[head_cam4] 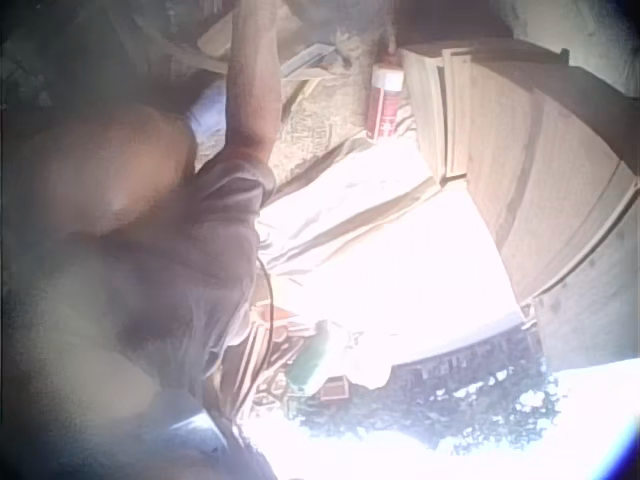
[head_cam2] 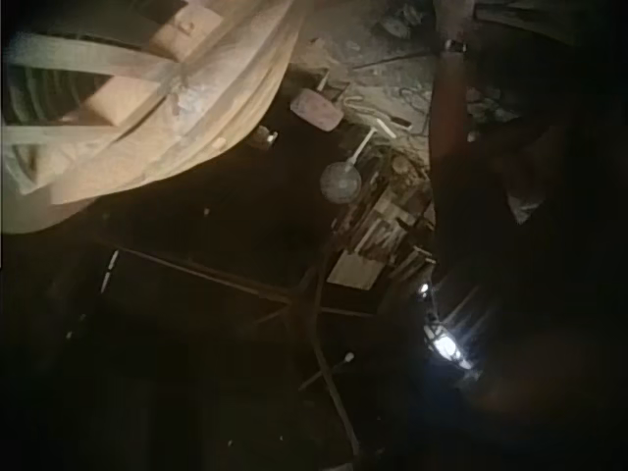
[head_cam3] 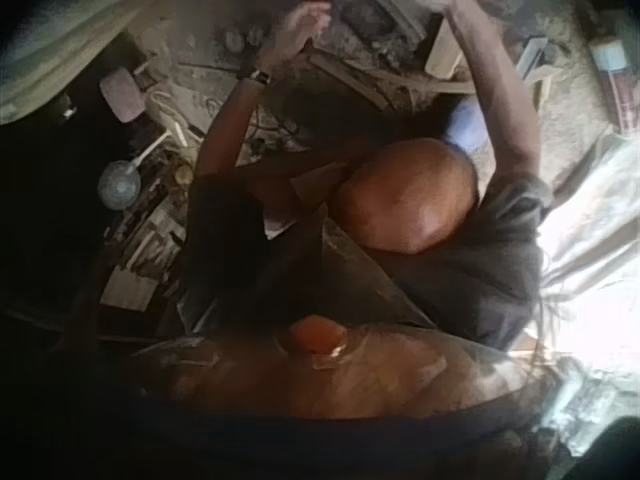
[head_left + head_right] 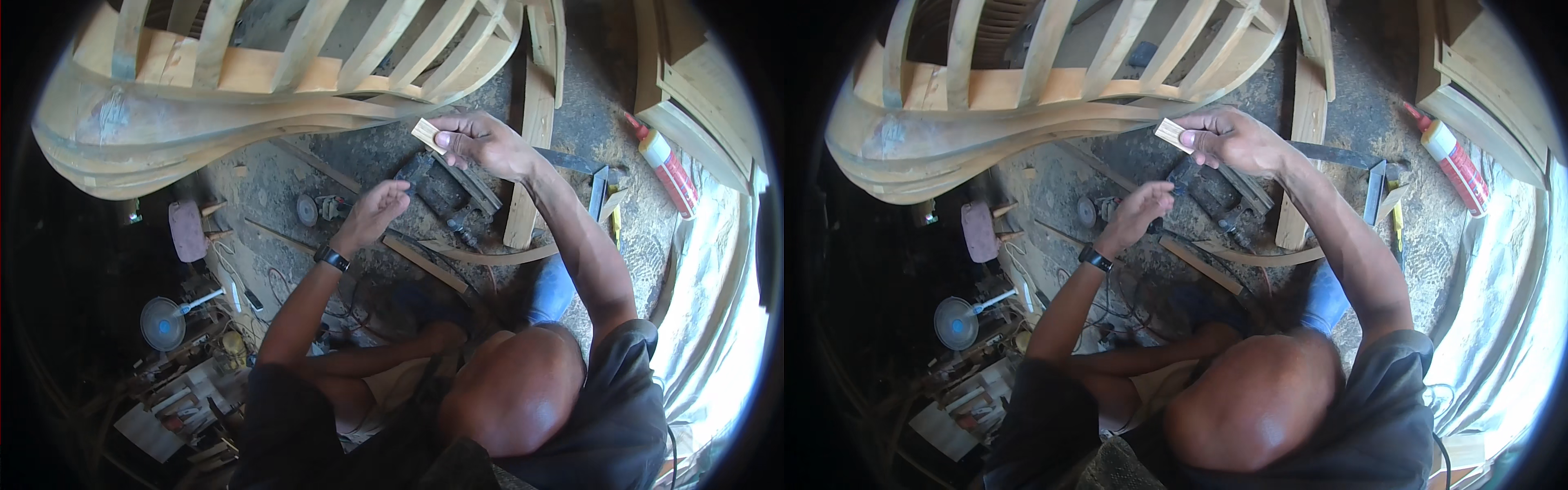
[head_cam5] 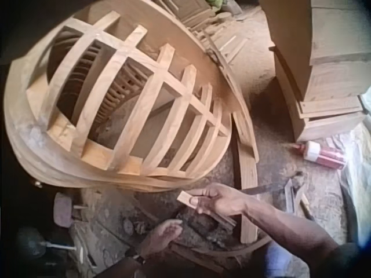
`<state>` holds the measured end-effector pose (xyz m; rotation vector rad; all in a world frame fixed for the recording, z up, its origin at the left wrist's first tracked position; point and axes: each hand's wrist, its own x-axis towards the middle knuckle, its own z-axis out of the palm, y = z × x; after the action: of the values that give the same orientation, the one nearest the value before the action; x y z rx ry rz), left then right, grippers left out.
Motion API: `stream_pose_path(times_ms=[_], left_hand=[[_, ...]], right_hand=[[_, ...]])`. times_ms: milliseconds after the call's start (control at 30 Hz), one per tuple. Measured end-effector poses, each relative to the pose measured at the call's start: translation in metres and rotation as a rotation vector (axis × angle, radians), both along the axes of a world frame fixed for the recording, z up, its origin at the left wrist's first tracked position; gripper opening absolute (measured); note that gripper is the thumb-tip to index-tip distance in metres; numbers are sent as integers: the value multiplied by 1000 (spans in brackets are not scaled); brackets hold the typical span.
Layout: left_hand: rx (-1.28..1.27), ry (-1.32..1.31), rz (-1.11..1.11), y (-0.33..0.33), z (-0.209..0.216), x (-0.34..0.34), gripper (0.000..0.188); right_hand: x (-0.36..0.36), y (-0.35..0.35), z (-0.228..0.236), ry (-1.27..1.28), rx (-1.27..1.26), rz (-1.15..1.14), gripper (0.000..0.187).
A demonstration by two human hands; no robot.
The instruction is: The person sands a small wooden block using a power sander, then fits the block into a curved wooden frame and hammers it into place.
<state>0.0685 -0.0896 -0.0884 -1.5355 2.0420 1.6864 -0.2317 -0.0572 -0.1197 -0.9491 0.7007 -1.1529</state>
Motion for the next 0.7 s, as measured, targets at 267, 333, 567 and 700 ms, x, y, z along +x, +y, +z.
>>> stream_pose_path(times_ms=[267, 333, 567, 700], left_hand=[[-132, 502, 356, 2, 91, 1, 42], [-127, 649, 566, 14, 92, 24, 38], [-339, 912, 892, 32, 82, 119, 34], [-493, 864, 1031, 33, 52, 177, 35]], right_hand=[[75, -32, 71, 66, -96, 207, 44], [95, -34, 84, 117, 4, 122, 43], [138, -22, 104, 639, -148, 423, 31], [170, -29, 97, 865, -320, 665, 28]])
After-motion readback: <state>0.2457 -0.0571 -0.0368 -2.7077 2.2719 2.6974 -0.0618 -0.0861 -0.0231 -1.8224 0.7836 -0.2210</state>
